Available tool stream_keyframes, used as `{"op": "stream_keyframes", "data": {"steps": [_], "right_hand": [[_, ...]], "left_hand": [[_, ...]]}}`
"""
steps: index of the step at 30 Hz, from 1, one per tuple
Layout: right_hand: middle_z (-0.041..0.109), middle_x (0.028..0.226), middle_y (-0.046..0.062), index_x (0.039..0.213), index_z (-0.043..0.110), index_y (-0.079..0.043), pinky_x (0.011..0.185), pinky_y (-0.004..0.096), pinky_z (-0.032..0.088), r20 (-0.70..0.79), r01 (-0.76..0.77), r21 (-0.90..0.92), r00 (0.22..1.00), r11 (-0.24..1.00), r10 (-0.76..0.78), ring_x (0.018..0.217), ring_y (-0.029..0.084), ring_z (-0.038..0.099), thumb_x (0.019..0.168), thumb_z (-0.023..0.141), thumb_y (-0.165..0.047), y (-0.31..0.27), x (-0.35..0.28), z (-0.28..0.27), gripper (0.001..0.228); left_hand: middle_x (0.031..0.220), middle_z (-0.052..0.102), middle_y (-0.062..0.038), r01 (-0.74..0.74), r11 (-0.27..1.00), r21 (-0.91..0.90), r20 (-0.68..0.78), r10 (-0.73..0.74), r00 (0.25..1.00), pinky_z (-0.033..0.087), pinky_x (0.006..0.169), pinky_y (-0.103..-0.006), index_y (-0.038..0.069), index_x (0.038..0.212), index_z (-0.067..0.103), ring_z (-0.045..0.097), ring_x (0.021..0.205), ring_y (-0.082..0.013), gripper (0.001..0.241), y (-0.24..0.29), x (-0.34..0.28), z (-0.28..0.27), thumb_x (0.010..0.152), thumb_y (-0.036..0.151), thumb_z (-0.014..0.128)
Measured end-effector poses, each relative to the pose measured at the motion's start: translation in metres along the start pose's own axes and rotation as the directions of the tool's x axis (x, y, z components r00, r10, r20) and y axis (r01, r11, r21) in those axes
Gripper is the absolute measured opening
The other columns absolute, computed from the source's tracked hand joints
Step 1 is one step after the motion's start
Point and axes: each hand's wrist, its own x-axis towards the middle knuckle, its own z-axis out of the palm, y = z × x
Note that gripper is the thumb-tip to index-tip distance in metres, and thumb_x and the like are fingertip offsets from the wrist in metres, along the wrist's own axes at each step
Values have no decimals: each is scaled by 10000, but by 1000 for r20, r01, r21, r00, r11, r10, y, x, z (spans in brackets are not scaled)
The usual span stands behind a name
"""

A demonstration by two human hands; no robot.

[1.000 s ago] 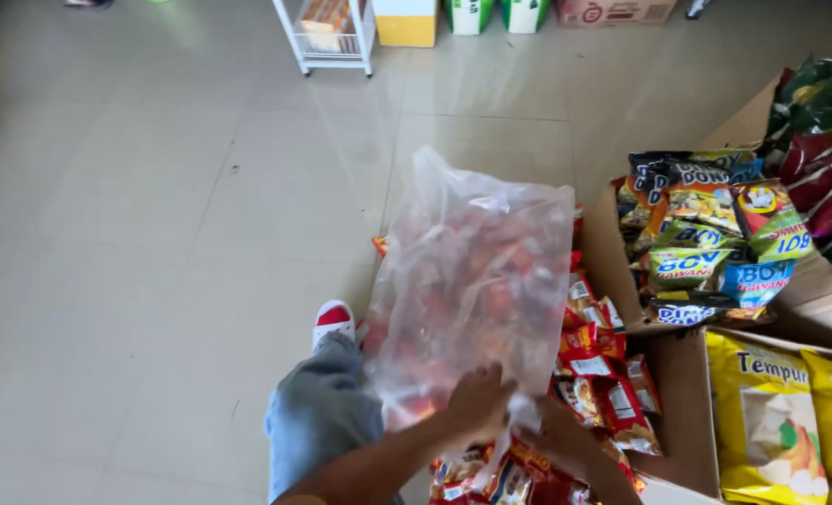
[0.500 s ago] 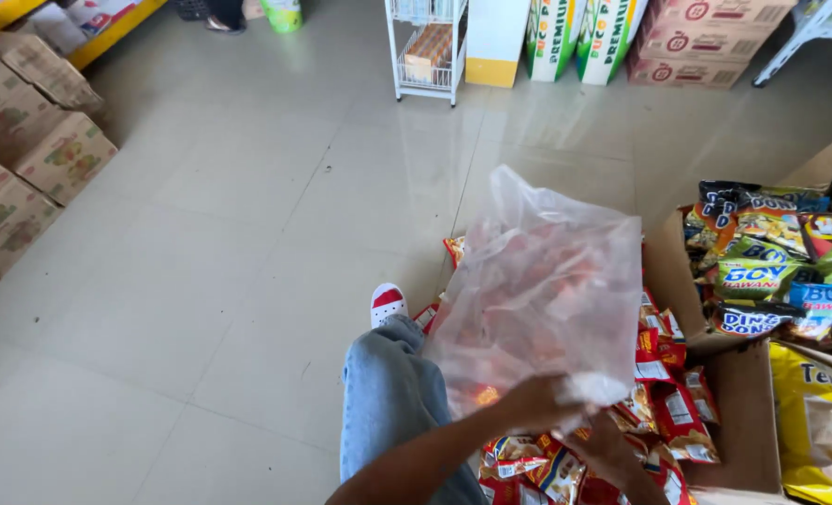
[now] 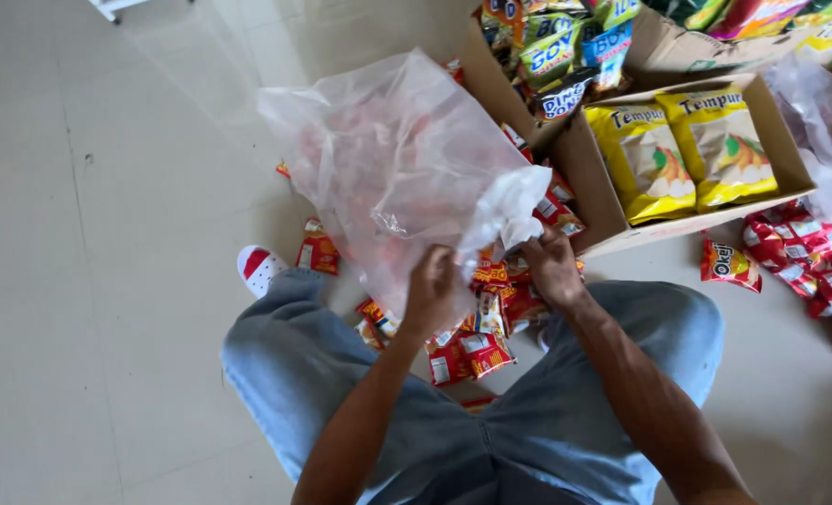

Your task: Packing individual snack bags from a pile on the floor into a large plastic bag.

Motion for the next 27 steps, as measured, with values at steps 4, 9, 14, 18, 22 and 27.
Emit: {"op": "stream_keyframes", "data": {"steps": [4,9,14,18,22,27], "right_hand": [[651,990,82,1128,662,7,842,345,505,-115,24,222,993,975,2,900,185,599,1113,616,-100,6,21,-35,117],[649,847,42,1048,679,-40,674,255,495,-238,110,337,971,935,-28,704,119,581,932,557,24,-35,35,-35,181],[683,920,35,1072,677,-29,727,242,525,-250,83,336,968,938,4,777,95,620,1040,594,-7,-37,29,-27,92],[715,940,66,1072,668,-34,733,283,582,-250,30,350,966,936,62,787,125,682,1018,573,-15,-51,25,-20,111],[712,990,72,1101,669,-13,759,275,572,-222,63,422,974,905,36,811,112,671,1051,571,-24,-43,27,-23,110],[701,974,67,1097,669,-23,761,290,589,-242,39,397,968,917,63,795,103,658,1020,572,-13,-50,25,-19,125]], "left_hand": [[911,643,-61,-149,980,135,-295,183,938,513,725,-295,29,1069,624,599,802,-135,103,-6,12,-48,1061,101,550],[879,650,6,-164,877,-451,-446,-63,893,502,755,-267,73,981,614,575,801,-82,138,19,28,-92,1041,195,638],[890,588,38,-185,923,-337,-467,7,884,422,756,-232,71,979,614,491,813,-48,175,14,20,-96,1057,213,678],[870,591,42,-142,930,-339,-462,-33,886,427,732,-227,81,951,604,496,788,-41,179,20,18,-97,1040,216,679],[893,615,42,-165,930,-329,-472,-10,881,436,764,-221,79,942,620,512,810,-35,163,21,20,-94,1034,200,678],[896,594,54,-163,927,-337,-481,-21,876,414,766,-222,70,954,626,490,823,-29,152,8,19,-95,1043,166,702]]}}
